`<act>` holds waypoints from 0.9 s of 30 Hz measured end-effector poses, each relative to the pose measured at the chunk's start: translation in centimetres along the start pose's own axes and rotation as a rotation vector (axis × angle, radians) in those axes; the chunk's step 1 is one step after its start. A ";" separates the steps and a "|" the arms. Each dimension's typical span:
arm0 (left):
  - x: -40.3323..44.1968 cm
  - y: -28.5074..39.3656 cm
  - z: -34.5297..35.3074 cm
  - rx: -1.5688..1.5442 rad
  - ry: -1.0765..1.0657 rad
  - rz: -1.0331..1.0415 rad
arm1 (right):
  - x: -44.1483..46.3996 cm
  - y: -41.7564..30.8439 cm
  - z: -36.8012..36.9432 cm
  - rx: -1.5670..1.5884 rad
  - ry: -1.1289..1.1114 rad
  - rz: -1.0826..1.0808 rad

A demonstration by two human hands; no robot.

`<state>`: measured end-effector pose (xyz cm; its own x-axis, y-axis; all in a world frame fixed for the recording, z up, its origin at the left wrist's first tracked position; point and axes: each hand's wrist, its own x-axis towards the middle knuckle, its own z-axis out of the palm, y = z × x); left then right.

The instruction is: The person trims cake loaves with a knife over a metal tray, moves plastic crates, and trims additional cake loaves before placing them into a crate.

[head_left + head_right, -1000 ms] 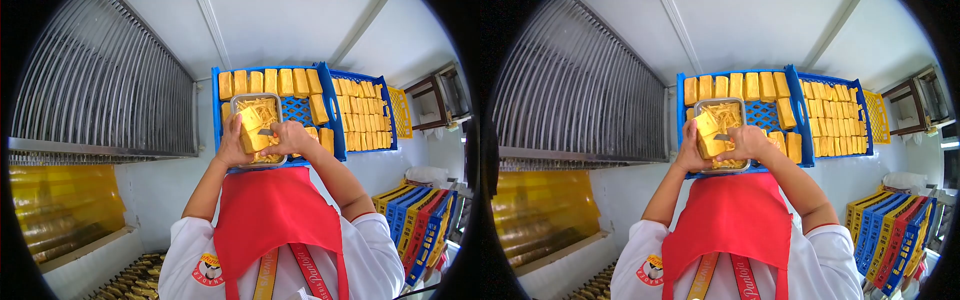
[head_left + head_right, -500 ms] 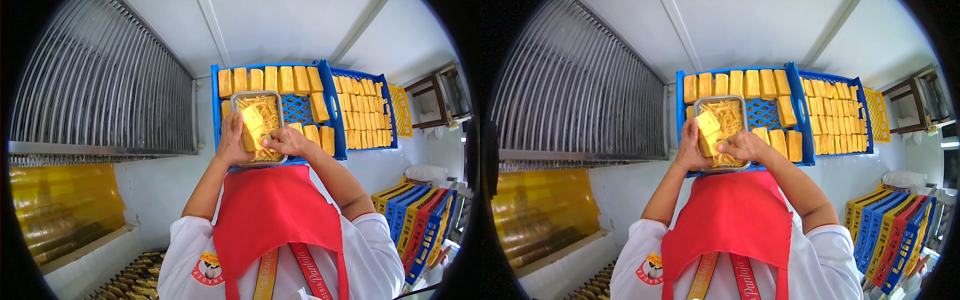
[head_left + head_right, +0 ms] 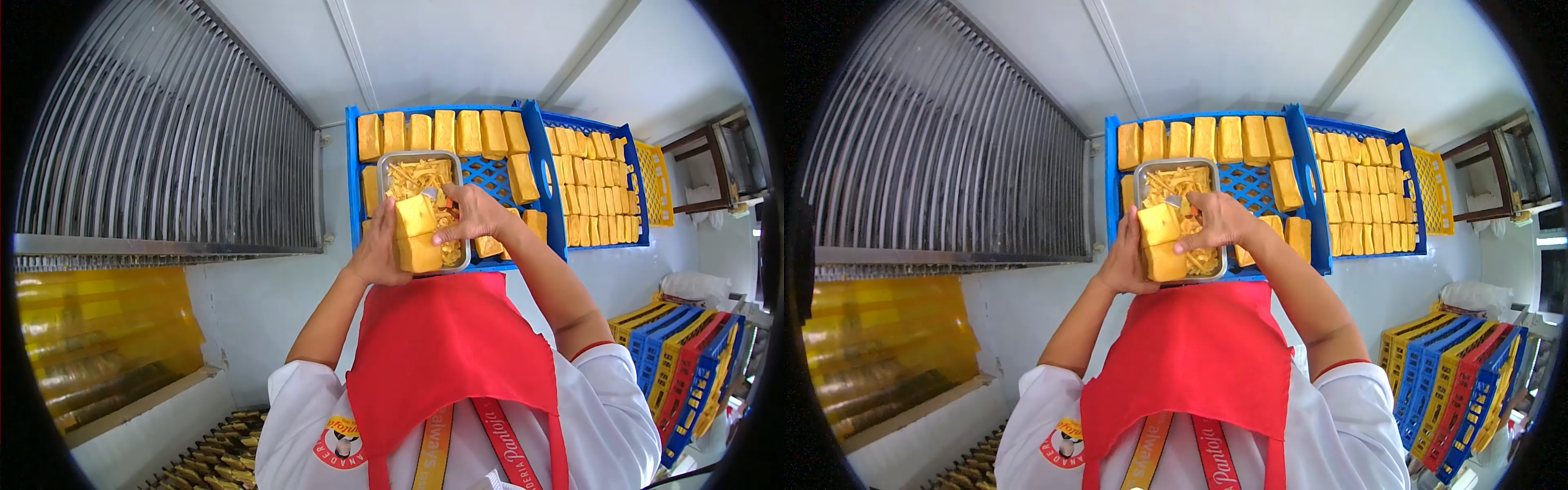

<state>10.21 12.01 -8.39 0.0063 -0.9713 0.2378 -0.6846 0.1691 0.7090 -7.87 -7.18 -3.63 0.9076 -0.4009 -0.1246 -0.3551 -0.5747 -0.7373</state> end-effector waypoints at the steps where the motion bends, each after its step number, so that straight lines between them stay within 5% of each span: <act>1: 0.0 -0.1 0.0 -0.001 0.001 -0.002 | 0.2 -0.3 -0.4 0.019 -0.021 -0.006; 14: -0.5 -0.1 -0.2 -0.026 0.027 0.034 | 0.8 -1.0 0.2 0.060 -0.310 0.079; 20: -0.2 0.4 -1.0 -0.005 0.025 0.057 | 0.1 -1.7 0.2 -0.200 0.017 -0.137; 27: -0.2 0.8 -0.5 0.034 0.042 0.062 | 0.1 -0.9 0.5 -0.176 -0.089 -0.141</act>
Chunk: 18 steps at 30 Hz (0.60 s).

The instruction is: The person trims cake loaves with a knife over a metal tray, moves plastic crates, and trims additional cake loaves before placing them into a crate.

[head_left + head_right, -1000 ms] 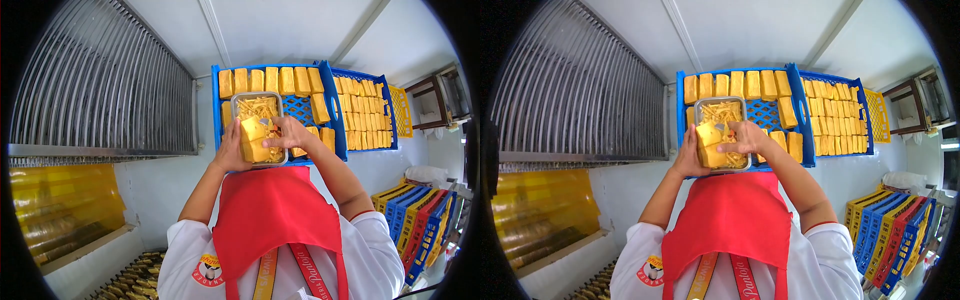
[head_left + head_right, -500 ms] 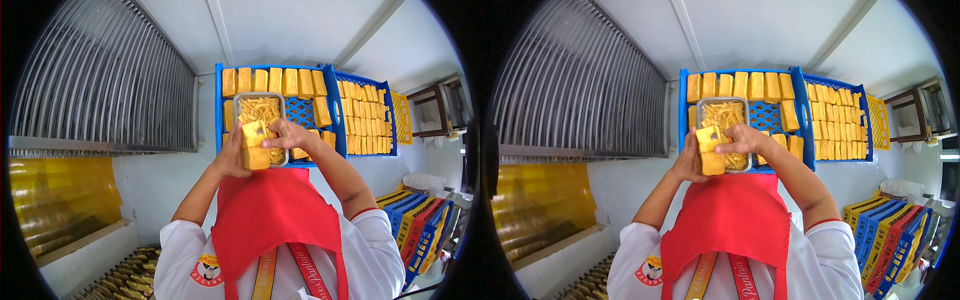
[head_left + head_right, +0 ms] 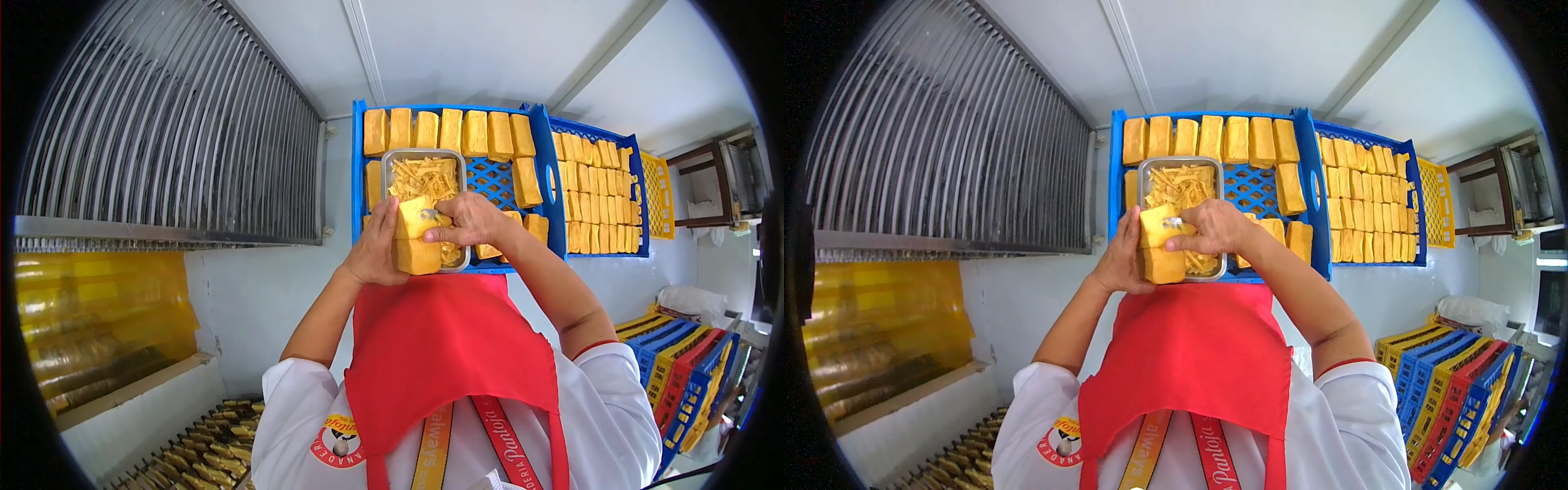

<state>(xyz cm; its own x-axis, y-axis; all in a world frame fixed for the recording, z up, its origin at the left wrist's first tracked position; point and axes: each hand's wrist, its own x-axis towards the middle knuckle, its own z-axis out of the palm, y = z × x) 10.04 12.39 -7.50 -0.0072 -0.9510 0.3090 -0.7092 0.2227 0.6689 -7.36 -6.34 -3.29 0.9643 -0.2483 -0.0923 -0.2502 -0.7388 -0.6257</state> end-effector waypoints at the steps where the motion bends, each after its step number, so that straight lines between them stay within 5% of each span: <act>1: 0.1 0.1 0.0 0.001 0.001 -0.001 | -0.1 -0.2 -0.1 0.075 -0.007 0.008; 12: 0.0 0.8 0.1 0.087 0.087 0.024 | -0.3 -0.1 0.5 0.178 -0.093 0.078; 14: -0.4 1.1 -0.1 0.094 0.078 0.006 | -0.2 -0.1 0.4 0.067 0.091 0.074; 18: -0.6 1.5 0.0 0.093 0.076 0.006 | -0.2 -0.4 0.3 -0.022 0.081 0.099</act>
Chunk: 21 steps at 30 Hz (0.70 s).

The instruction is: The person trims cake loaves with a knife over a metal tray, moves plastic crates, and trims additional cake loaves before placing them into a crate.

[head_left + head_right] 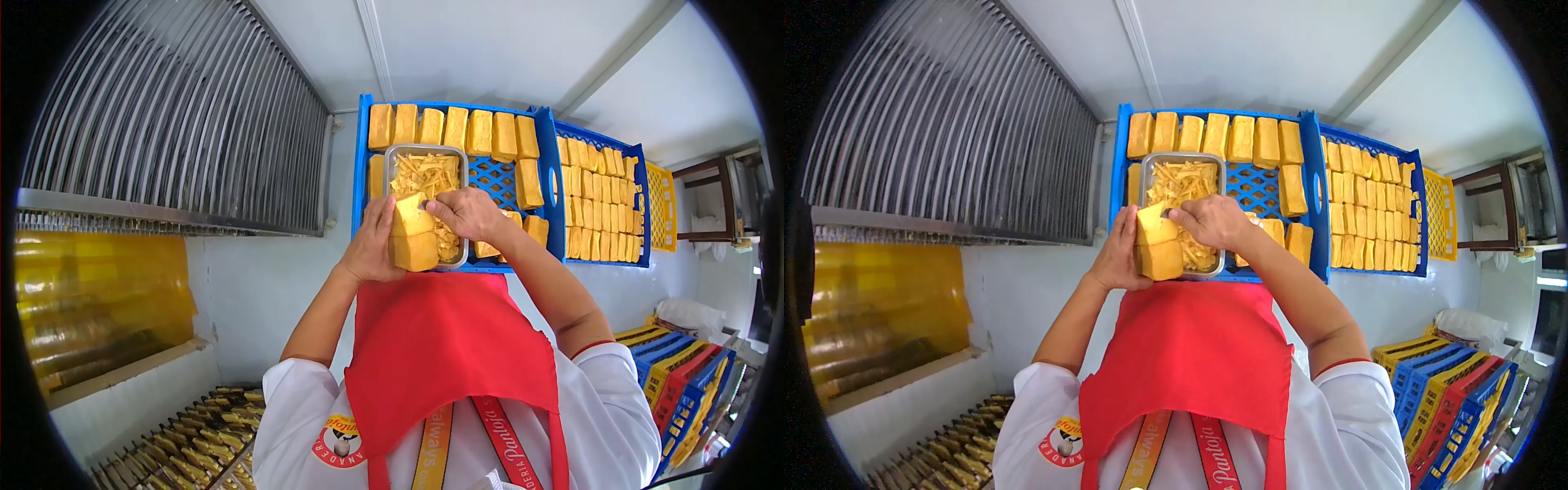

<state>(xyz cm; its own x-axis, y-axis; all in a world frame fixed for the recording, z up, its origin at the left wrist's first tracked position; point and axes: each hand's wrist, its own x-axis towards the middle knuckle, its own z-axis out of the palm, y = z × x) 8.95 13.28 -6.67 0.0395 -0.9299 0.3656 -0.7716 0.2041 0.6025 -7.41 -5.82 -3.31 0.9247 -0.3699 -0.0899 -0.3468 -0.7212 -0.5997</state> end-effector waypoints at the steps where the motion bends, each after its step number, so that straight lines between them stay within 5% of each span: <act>1: 0.0 0.0 0.1 0.001 0.003 -0.001 | 0.0 0.0 0.1 0.026 -0.046 -0.008; 9: 0.1 0.4 0.8 0.010 0.040 -0.008 | 0.2 0.1 0.3 0.169 -0.187 0.007; 11: -0.1 0.3 1.0 -0.011 0.054 -0.029 | 0.4 0.4 0.3 0.619 -0.462 0.400; 12: -0.3 0.1 1.1 -0.030 0.069 -0.052 | 0.4 0.6 0.6 0.620 -0.465 0.398; 14: -1.0 -0.7 1.4 -0.018 0.036 -0.071 | 0.1 0.9 1.3 0.497 -0.116 0.218; 21: -1.6 -0.3 1.0 0.008 0.018 -0.117 | -0.5 -0.6 1.6 0.078 0.034 -0.006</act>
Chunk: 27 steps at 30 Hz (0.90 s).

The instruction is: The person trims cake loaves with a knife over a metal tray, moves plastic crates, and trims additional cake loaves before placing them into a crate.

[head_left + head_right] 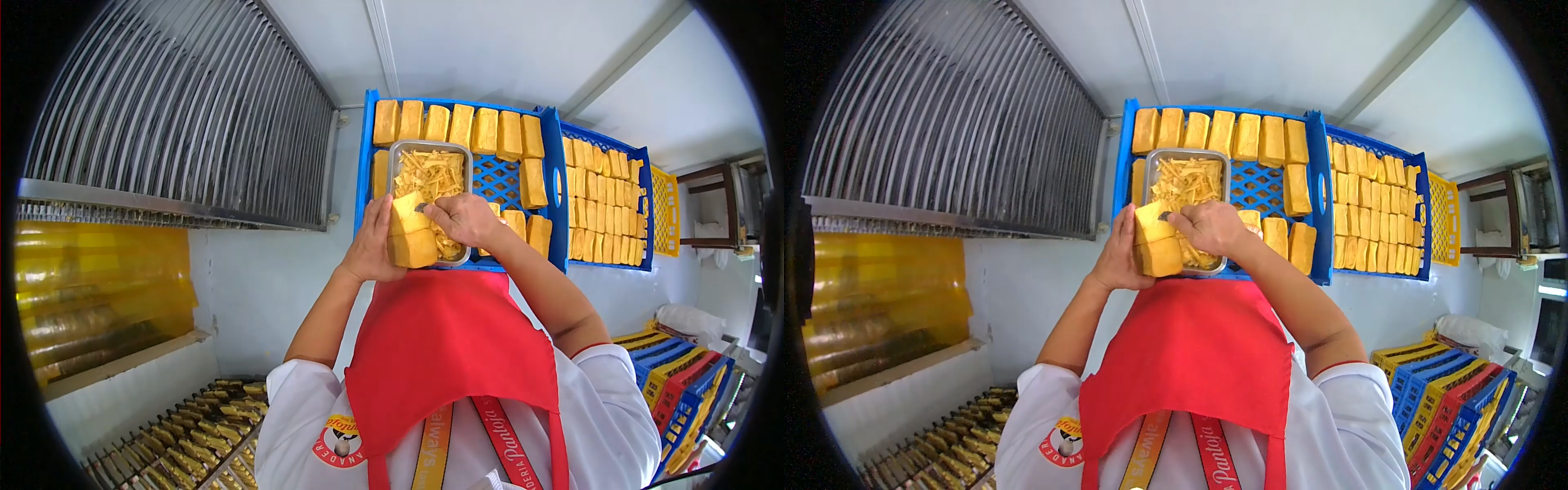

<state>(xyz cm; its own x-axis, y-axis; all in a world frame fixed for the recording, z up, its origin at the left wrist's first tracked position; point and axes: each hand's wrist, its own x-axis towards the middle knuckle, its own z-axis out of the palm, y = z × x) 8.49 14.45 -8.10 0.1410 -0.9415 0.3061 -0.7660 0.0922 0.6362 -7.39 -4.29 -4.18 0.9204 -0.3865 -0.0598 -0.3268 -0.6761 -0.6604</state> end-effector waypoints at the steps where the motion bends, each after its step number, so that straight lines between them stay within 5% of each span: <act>1: 0.0 0.1 -0.1 0.000 -0.001 0.000 | 0.0 0.0 0.1 -0.029 -0.008 -0.021; 6: -0.1 0.3 0.0 0.013 0.004 0.074 | 0.0 0.0 0.0 -0.082 -0.052 -0.032; 9: -0.2 0.5 0.2 0.041 0.019 0.087 | 0.3 0.3 -0.2 0.146 -0.248 0.102; 11: -0.3 0.8 0.4 0.024 0.034 0.052 | 0.8 0.3 -0.3 0.409 -0.470 0.584; 17: -0.7 1.3 0.3 -0.056 -0.030 -0.117 | -0.8 0.6 2.0 0.083 0.028 0.089; 23: -0.6 2.2 0.0 -0.046 -0.107 -0.243 | -0.3 1.1 3.5 -0.073 -0.045 0.292; 27: -0.7 2.4 0.0 -0.109 -0.142 -0.328 | -0.8 1.1 4.2 -0.024 -0.089 0.140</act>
<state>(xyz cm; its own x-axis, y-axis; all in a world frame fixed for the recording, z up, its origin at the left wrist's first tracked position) 6.54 15.35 -6.83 0.2737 -0.9616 -0.0225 -0.6223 -0.1949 0.7581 -7.63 -2.10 -8.01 0.8807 -0.4214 -0.2164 -0.4570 -0.6350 -0.6228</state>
